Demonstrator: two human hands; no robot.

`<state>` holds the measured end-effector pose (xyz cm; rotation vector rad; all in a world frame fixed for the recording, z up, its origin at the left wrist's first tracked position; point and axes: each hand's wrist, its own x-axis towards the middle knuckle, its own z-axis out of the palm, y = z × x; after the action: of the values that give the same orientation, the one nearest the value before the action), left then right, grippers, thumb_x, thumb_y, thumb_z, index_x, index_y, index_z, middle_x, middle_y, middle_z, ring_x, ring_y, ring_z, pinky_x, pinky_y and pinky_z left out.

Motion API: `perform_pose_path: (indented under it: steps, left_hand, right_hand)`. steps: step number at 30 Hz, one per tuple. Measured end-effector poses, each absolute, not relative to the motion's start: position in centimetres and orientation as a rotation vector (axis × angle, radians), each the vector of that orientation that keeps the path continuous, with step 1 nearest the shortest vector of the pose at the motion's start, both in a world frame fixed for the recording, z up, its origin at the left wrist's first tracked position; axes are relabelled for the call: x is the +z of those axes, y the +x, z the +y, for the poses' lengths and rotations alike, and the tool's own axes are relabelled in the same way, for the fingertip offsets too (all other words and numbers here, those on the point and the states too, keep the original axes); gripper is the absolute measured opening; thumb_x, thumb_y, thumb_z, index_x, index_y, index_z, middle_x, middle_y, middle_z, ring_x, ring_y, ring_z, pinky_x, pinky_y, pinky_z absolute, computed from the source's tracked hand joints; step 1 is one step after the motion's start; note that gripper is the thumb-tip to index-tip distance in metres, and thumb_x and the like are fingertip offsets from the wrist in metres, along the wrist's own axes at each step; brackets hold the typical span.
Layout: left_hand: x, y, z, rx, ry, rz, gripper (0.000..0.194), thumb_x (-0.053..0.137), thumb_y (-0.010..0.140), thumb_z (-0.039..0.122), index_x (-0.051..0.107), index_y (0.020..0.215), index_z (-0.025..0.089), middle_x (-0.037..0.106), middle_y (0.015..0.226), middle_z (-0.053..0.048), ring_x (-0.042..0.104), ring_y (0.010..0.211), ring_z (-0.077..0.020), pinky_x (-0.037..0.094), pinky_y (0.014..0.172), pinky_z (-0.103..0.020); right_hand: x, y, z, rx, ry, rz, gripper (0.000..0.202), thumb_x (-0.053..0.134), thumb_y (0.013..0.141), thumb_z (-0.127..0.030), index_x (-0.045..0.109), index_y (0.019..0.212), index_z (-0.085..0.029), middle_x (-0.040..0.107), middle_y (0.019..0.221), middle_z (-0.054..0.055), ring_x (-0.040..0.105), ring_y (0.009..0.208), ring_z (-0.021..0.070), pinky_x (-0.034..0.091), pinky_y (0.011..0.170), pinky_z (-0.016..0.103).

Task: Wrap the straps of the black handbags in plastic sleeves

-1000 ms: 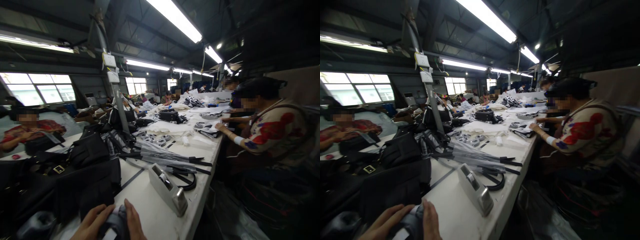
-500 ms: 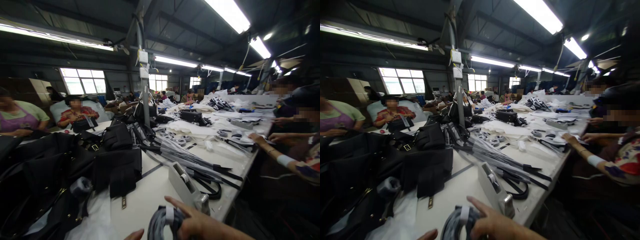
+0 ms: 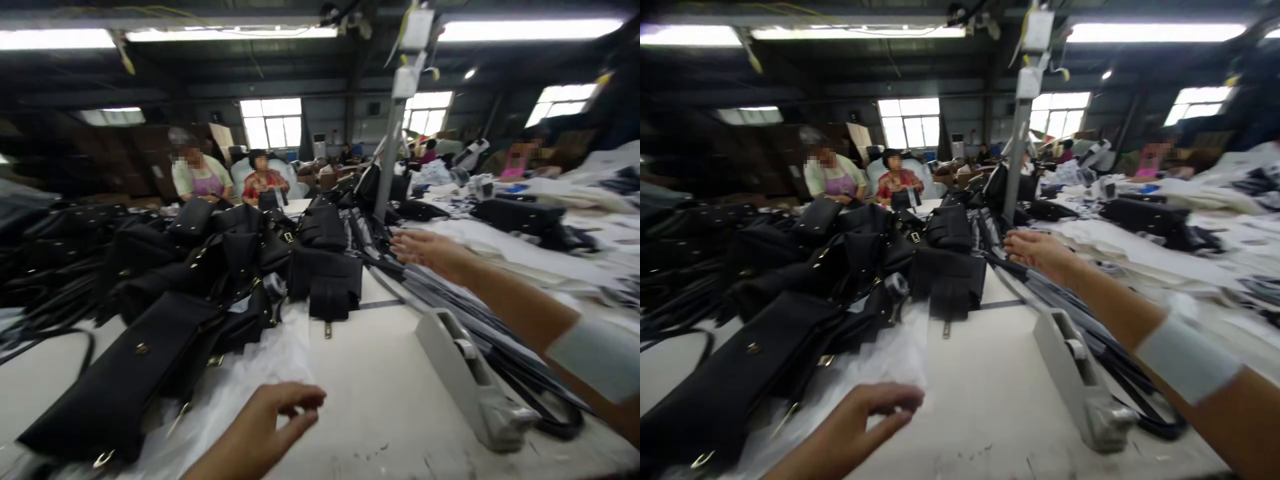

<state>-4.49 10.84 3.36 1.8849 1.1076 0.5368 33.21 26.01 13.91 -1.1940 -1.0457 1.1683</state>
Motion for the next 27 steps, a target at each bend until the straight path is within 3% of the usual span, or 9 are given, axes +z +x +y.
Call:
perform_pose_path:
  steps: [1, 3, 5, 9, 11, 14, 18, 23, 27]
  left_hand:
    - [3.4, -5.3, 12.3, 0.570, 1.934, 1.223, 0.026, 0.061, 0.089, 0.034, 0.076, 0.108, 0.024, 0.077, 0.107, -0.005, 0.072, 0.095, -0.0210, 0.058, 0.082, -0.027]
    - [3.2, -6.9, 16.2, 0.604, 2.091, 1.475, 0.027, 0.056, 0.092, 0.027, 0.074, 0.110, 0.019, 0.077, 0.104, -0.007, 0.072, 0.088, -0.0198, 0.058, 0.072, -0.025]
    - [2.9, -7.8, 20.7, 0.505, 2.306, 1.657, 0.028, 0.050, 0.095, 0.019, 0.071, 0.114, 0.018, 0.076, 0.108, -0.007, 0.071, 0.094, -0.0180, 0.056, 0.083, -0.025]
    - [2.5, -7.4, 28.8, 0.375, 2.483, 1.768, 0.029, 0.047, 0.094, 0.005, 0.070, 0.107, 0.015, 0.068, 0.122, -0.011, 0.059, 0.119, -0.0234, 0.045, 0.104, -0.038]
    - [2.2, -6.7, 31.4, 0.275, 2.553, 1.797, 0.018, 0.056, 0.094, 0.014, 0.068, 0.108, 0.014, 0.064, 0.126, -0.011, 0.054, 0.123, -0.0268, 0.044, 0.105, -0.048]
    - [1.8, -6.0, 33.4, 0.164, 2.606, 1.859, 0.029, 0.064, 0.093, 0.029, 0.062, 0.118, 0.015, 0.059, 0.130, -0.010, 0.056, 0.120, -0.0285, 0.046, 0.101, -0.054]
    - [2.9, -6.1, 34.4, 0.130, 2.615, 1.911, 0.033, 0.063, 0.094, 0.032, 0.060, 0.122, 0.016, 0.060, 0.127, -0.011, 0.059, 0.114, -0.0269, 0.051, 0.096, -0.050]
    - [7.8, -7.3, 34.1, 0.291, 2.509, 1.943, 0.028, 0.063, 0.093, 0.029, 0.063, 0.116, 0.014, 0.061, 0.126, -0.012, 0.057, 0.118, -0.0286, 0.047, 0.100, -0.050]
    - [9.8, -4.8, 28.8, 0.414, 2.444, 1.627, 0.027, 0.058, 0.094, 0.036, 0.069, 0.110, 0.018, 0.071, 0.110, -0.007, 0.065, 0.105, -0.0238, 0.050, 0.093, -0.033]
  right_hand:
    - [11.6, 31.0, 24.8, 1.266, -1.208, -1.157, 0.030, 0.080, 0.080, -0.024, 0.072, 0.107, -0.014, 0.071, 0.112, 0.014, 0.066, 0.105, 0.0286, 0.055, 0.092, 0.041]
    - [7.4, 27.2, 21.8, 1.297, -1.277, -1.660, 0.031, 0.075, 0.085, -0.036, 0.075, 0.110, -0.018, 0.074, 0.106, 0.011, 0.068, 0.101, 0.0297, 0.055, 0.091, 0.043]
    - [4.3, 24.5, 19.0, 1.236, -1.254, -1.926, 0.030, 0.069, 0.088, -0.039, 0.076, 0.110, -0.020, 0.075, 0.108, 0.009, 0.068, 0.099, 0.0299, 0.054, 0.090, 0.043]
    - [1.0, 21.3, 15.3, 1.215, -1.217, -1.965, 0.026, 0.062, 0.091, -0.035, 0.077, 0.109, -0.021, 0.074, 0.110, 0.007, 0.069, 0.100, 0.0268, 0.053, 0.090, 0.037]
    - [0.1, 20.8, 14.1, 1.208, -1.245, -1.942, 0.026, 0.062, 0.091, -0.032, 0.077, 0.109, -0.021, 0.075, 0.109, 0.007, 0.069, 0.099, 0.0258, 0.054, 0.089, 0.035]
    - [-0.9, 21.0, 12.2, 1.194, -1.292, -1.903, 0.025, 0.061, 0.091, -0.031, 0.077, 0.109, -0.022, 0.075, 0.108, 0.006, 0.069, 0.099, 0.0249, 0.053, 0.088, 0.034]
    - [-2.1, 22.8, 9.6, 1.204, -1.372, -1.791, 0.026, 0.060, 0.091, -0.034, 0.077, 0.108, -0.024, 0.075, 0.108, 0.005, 0.069, 0.100, 0.0253, 0.053, 0.088, 0.034]
    - [-1.8, 24.5, 8.8, 1.233, -1.439, -1.587, 0.035, 0.057, 0.092, -0.044, 0.073, 0.115, -0.022, 0.073, 0.110, 0.007, 0.069, 0.092, 0.0243, 0.054, 0.084, 0.034]
    - [0.1, 22.4, 10.2, 1.086, -1.374, -1.480, 0.048, 0.061, 0.089, -0.039, 0.059, 0.134, -0.023, 0.069, 0.110, 0.007, 0.066, 0.083, 0.0203, 0.055, 0.075, 0.032]
